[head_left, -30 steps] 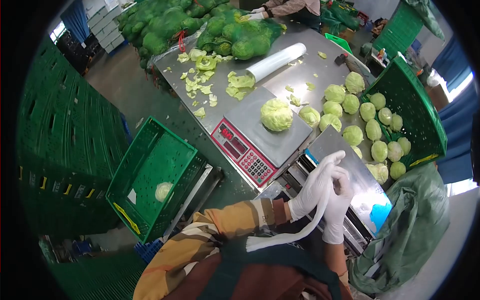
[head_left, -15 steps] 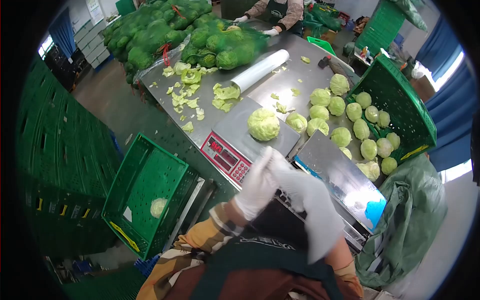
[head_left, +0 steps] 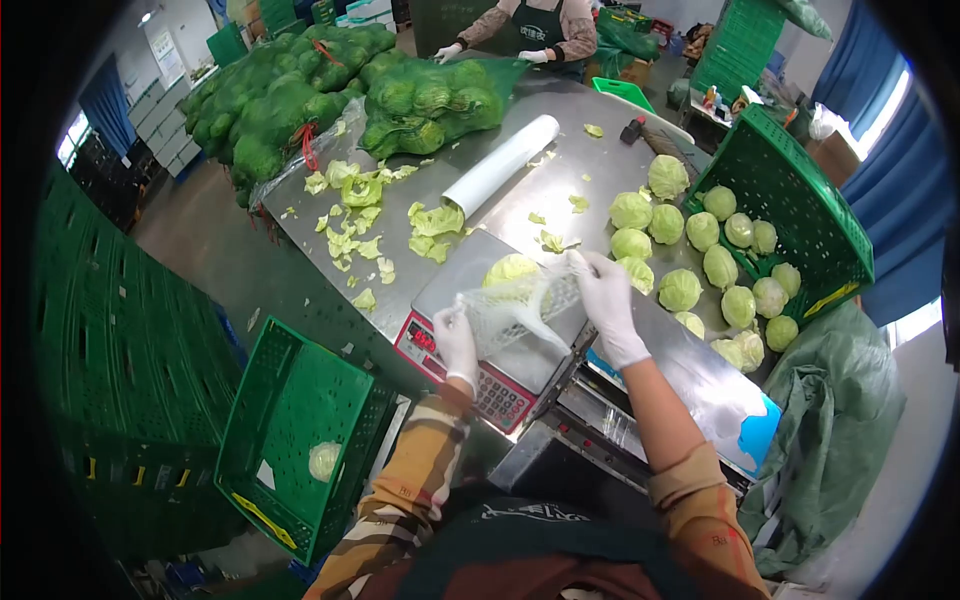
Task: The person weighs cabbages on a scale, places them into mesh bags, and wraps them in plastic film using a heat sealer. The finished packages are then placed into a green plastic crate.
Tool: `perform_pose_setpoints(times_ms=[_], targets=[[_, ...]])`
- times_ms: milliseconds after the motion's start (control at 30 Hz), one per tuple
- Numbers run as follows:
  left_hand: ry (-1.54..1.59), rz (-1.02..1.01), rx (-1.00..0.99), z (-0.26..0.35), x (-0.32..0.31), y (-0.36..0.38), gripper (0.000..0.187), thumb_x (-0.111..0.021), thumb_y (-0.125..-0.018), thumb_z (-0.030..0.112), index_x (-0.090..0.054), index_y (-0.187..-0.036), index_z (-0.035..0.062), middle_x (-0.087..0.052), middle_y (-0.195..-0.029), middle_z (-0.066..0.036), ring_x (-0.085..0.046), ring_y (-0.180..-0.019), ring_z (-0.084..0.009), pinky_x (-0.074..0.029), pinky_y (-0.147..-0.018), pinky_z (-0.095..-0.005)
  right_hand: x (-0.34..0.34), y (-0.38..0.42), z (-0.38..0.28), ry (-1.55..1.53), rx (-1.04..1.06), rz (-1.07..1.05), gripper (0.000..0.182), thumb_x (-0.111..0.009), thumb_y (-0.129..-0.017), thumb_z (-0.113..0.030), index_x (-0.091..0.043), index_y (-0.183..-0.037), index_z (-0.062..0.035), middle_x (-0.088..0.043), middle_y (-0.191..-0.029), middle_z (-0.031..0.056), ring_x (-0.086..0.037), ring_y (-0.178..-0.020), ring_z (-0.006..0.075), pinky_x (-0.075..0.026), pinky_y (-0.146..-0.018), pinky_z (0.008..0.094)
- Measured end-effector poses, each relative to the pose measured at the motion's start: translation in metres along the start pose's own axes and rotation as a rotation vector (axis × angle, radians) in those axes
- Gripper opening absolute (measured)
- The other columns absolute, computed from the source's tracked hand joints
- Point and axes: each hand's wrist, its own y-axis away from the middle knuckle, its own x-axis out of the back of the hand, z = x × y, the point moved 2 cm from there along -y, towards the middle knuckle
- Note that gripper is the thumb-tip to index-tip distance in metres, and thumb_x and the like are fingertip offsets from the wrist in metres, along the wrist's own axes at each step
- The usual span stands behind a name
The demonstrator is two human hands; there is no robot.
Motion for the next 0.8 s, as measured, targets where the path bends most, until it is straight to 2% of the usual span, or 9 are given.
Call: perform_pose_setpoints(times_ms=[200, 233, 333, 433, 467, 567, 667, 733, 800], targets=[[0.103, -0.535, 0.293, 0.025, -0.035, -0.003, 0.071, -0.024, -0.101, 0.059, -0.033, -0.148, 0.0079, -0.046, -0.144, -0.010, -0.048, -0.127, -0.0248, -0.044, -0.102, -0.0383, -0.081, -0.036, 0.078, -0.355, -0.231, -0.432, 0.034, -0.053, -0.097, -0.025, -0.064, -0.118, 0.0002, -0.067, -0.105, 0.0064, -0.060, -0.091, 0.0123, -0.047, -0.082, 0.0267], [-0.249, -0.597, -0.199, 0.026, -0.033, -0.005, 0.066, -0.039, -0.095, 0.052, -0.038, -0.145, 0.0080, -0.051, -0.140, -0.011, -0.049, -0.127, -0.0260, -0.037, -0.106, -0.0435, -0.079, -0.026, 0.066, -0.440, -0.294, -0.503, 0.037, -0.050, -0.098, -0.025, -0.062, -0.121, 0.0003, -0.066, -0.112, 0.0076, -0.060, -0.096, 0.0126, -0.047, -0.086, 0.0270], [-0.424, -0.769, -0.607, 0.048, -0.019, 0.025, 0.068, -0.056, -0.084, 0.039, -0.042, -0.143, 0.0096, -0.053, -0.137, -0.014, -0.048, -0.128, -0.0294, -0.018, -0.116, -0.0487, -0.016, 0.010, -0.011, -0.652, -0.217, -0.761, 0.037, -0.049, -0.099, -0.027, -0.062, -0.123, -0.0023, -0.066, -0.116, 0.0110, -0.061, -0.102, 0.0132, -0.048, -0.089, 0.0276], [0.151, -0.881, -0.100, 0.058, -0.014, 0.045, 0.064, -0.047, -0.092, 0.044, -0.038, -0.145, 0.0097, -0.049, -0.141, -0.013, -0.049, -0.128, -0.0280, -0.031, -0.109, -0.0487, 0.022, 0.055, -0.035, -0.636, -0.101, -0.935, 0.032, -0.051, -0.098, -0.022, -0.066, -0.120, -0.0046, -0.071, -0.102, 0.0114, -0.067, -0.090, 0.0177, -0.052, -0.083, 0.0290], [0.341, -0.898, 0.077, 0.060, -0.014, 0.051, 0.062, -0.045, -0.095, 0.046, -0.037, -0.146, 0.0098, -0.048, -0.142, -0.013, -0.049, -0.127, -0.0276, -0.036, -0.106, -0.0487, 0.050, 0.061, -0.067, -0.637, -0.670, -1.025, 0.030, -0.054, -0.098, -0.022, -0.066, -0.121, -0.0069, -0.072, -0.092, 0.0100, -0.067, -0.073, 0.0118, -0.054, -0.067, 0.0244], [0.641, -1.012, 0.435, 0.060, -0.018, 0.074, 0.063, -0.033, -0.101, 0.053, -0.036, -0.145, 0.0075, -0.047, -0.142, -0.016, -0.051, -0.125, -0.0287, -0.044, -0.104, -0.0452, 0.082, 0.075, -0.056, -0.379, -0.514, -1.132, 0.030, -0.061, -0.094, -0.015, -0.066, -0.120, -0.0031, -0.070, -0.080, 0.0095, -0.065, -0.060, 0.0141, -0.054, -0.059, 0.0259], [0.168, -0.984, 0.503, 0.035, -0.032, 0.092, 0.067, -0.035, -0.100, 0.054, -0.039, -0.143, 0.0033, -0.049, -0.140, -0.018, -0.051, -0.125, -0.0315, -0.043, -0.106, -0.0435, 0.093, 0.076, -0.059, -0.590, -0.111, -0.598, 0.026, -0.060, -0.095, -0.018, -0.069, -0.107, 0.0028, -0.064, -0.065, 0.0024, -0.059, -0.053, 0.0058, -0.046, -0.049, 0.0196], [0.147, -1.059, 0.458, 0.042, -0.047, 0.122, 0.061, -0.037, -0.102, 0.046, -0.041, -0.141, 0.0006, -0.050, -0.139, -0.019, -0.051, -0.125, -0.0332, -0.042, -0.107, -0.0452, 0.106, 0.078, -0.071, -0.788, -0.251, -0.375, 0.028, -0.060, -0.096, -0.023, -0.072, -0.090, 0.0021, -0.061, -0.061, -0.0005, -0.054, -0.049, 0.0048, -0.043, -0.048, 0.0193], [0.540, -1.121, 0.825, 0.048, -0.053, 0.145, 0.050, -0.038, -0.103, 0.033, -0.042, -0.141, 0.0013, -0.050, -0.139, -0.017, -0.052, -0.124, -0.0286, -0.042, -0.107, -0.0428, 0.113, 0.095, -0.027, -0.792, -0.345, -0.216, 0.033, -0.059, -0.097, -0.027, -0.070, -0.083, 0.0003, -0.059, -0.059, -0.0024, -0.051, -0.047, 0.0042, -0.042, -0.049, 0.0184]])
